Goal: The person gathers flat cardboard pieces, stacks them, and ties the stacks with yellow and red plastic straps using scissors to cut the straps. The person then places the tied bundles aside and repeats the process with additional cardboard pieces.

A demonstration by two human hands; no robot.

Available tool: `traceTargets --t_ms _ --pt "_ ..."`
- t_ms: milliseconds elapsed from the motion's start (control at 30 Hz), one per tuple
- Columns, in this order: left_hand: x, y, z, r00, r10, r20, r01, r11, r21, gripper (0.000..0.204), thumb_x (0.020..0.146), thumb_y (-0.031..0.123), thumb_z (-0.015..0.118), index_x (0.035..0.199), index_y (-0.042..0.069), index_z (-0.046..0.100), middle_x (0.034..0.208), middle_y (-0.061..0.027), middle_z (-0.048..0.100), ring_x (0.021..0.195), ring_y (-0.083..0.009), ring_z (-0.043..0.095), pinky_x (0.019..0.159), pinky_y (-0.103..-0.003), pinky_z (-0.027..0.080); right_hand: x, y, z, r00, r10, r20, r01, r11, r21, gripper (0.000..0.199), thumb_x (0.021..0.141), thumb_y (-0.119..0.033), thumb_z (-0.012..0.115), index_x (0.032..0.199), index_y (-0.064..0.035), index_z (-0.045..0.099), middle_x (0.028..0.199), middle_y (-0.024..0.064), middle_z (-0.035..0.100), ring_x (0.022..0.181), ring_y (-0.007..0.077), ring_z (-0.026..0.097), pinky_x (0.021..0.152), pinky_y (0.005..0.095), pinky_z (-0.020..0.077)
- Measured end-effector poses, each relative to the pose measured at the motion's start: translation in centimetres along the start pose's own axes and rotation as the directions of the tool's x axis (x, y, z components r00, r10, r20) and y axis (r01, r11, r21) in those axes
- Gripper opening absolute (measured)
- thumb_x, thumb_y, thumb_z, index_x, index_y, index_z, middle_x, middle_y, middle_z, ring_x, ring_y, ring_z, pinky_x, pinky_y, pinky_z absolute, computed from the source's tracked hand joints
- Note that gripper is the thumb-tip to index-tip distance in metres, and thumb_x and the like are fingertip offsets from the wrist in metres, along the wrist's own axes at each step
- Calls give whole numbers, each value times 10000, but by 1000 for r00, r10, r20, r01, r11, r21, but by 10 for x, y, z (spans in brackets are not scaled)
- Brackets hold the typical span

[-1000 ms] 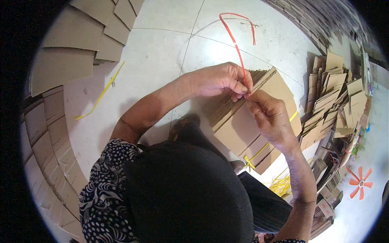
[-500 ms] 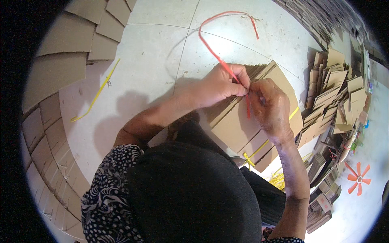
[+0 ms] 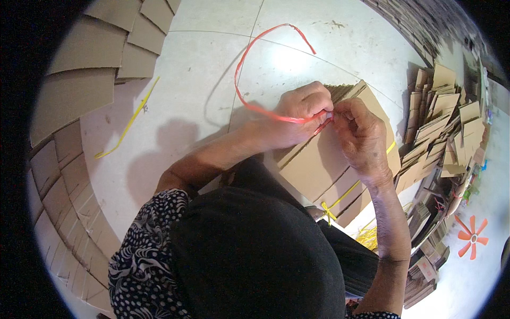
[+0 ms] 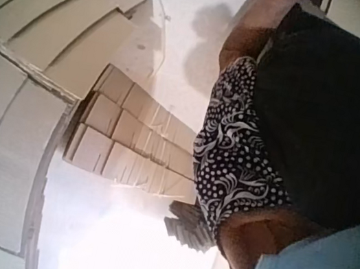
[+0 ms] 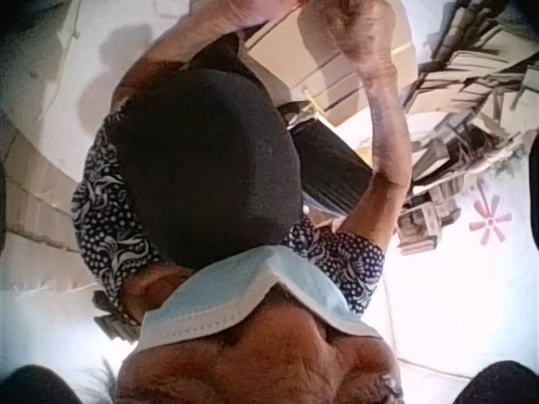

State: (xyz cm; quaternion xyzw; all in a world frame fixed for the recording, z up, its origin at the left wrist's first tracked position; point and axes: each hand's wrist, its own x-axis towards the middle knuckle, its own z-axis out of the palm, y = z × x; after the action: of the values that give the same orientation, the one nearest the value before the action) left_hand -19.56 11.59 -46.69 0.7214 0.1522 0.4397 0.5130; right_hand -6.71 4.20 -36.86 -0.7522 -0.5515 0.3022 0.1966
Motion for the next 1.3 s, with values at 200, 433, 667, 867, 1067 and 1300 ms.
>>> traceTargets --t_ms 200,433,667,867,1067,1300 --pt "-5 -7 1 999 32 -3 -32 999 -35 207 700 -73 675 824 25 541 845 -115 548 735 -256 574 617 -329 478 4 2 -4 990 -139 32 142 984 -106 113 810 7 585 904 -53 600 820 121 617 741 286 613 651 356 489" --pt "-10 -8 5 1000 9 11 -9 1000 -14 136 769 -14 667 818 23 546 836 -82 548 720 -188 561 619 -284 459 4 -1 -7 984 -176 26 178 965 -191 94 763 35 600 835 -5 553 722 108 546 596 208 534 553 299 437" --pt "-24 -6 14 797 -554 241 544 487 -683 119 856 109 628 778 61 551 738 31 527 654 -46 454 582 -203 374 -6 -1 -3 986 -141 -90 110 952 -287 186 715 -92 655 746 -64 474 692 120 520 649 338 562 565 424 447" --pt "-24 3 10 692 -653 309 632 340 -697 114 850 127 632 786 79 551 668 29 533 590 -26 422 525 -179 329 -15 13 -2 960 -231 -161 152 906 -394 205 711 -93 660 711 -73 456 658 107 490 616 312 525 553 410 394" --pt "-26 7 5 664 -696 274 621 308 -721 142 848 146 637 763 66 557 672 24 539 570 -28 409 513 -182 322 -14 16 5 918 -301 -259 176 892 -415 128 691 24 607 729 -39 502 653 112 513 596 298 519 577 373 411" --pt "-18 5 -3 547 -769 331 677 173 -715 120 857 117 612 790 85 519 692 17 526 585 -57 411 534 -196 317 -11 17 10 915 -283 -289 159 908 -388 122 692 -8 630 774 -51 550 677 91 527 630 281 543 592 359 406"
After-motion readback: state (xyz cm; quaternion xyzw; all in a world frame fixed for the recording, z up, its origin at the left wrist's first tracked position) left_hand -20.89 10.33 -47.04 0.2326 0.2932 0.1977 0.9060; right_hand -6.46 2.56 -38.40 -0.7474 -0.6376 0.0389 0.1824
